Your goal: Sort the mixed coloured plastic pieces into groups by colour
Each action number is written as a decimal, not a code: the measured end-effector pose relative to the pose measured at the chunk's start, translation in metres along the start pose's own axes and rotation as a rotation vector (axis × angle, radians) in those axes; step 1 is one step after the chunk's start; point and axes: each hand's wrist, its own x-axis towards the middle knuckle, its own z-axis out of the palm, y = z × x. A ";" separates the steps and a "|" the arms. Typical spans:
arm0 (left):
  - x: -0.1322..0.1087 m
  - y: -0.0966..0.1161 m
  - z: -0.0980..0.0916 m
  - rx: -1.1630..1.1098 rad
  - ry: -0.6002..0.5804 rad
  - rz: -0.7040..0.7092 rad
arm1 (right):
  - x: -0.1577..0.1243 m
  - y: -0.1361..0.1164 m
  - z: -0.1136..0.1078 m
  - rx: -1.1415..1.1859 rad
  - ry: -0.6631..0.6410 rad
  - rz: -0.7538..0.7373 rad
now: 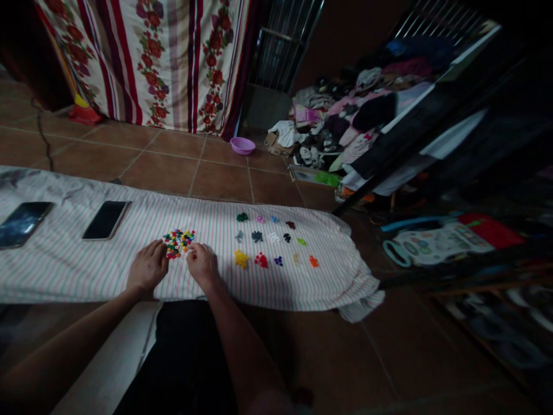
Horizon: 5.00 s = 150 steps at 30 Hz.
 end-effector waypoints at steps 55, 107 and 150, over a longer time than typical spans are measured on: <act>0.000 -0.002 0.003 0.067 0.032 0.030 | 0.040 0.201 -0.181 -0.604 0.216 0.168; 0.000 0.003 0.004 0.057 0.004 -0.014 | 0.041 -0.018 0.018 -0.342 -0.202 -0.129; 0.000 0.002 0.002 0.046 -0.005 -0.012 | 0.026 0.019 0.031 0.235 0.088 -0.042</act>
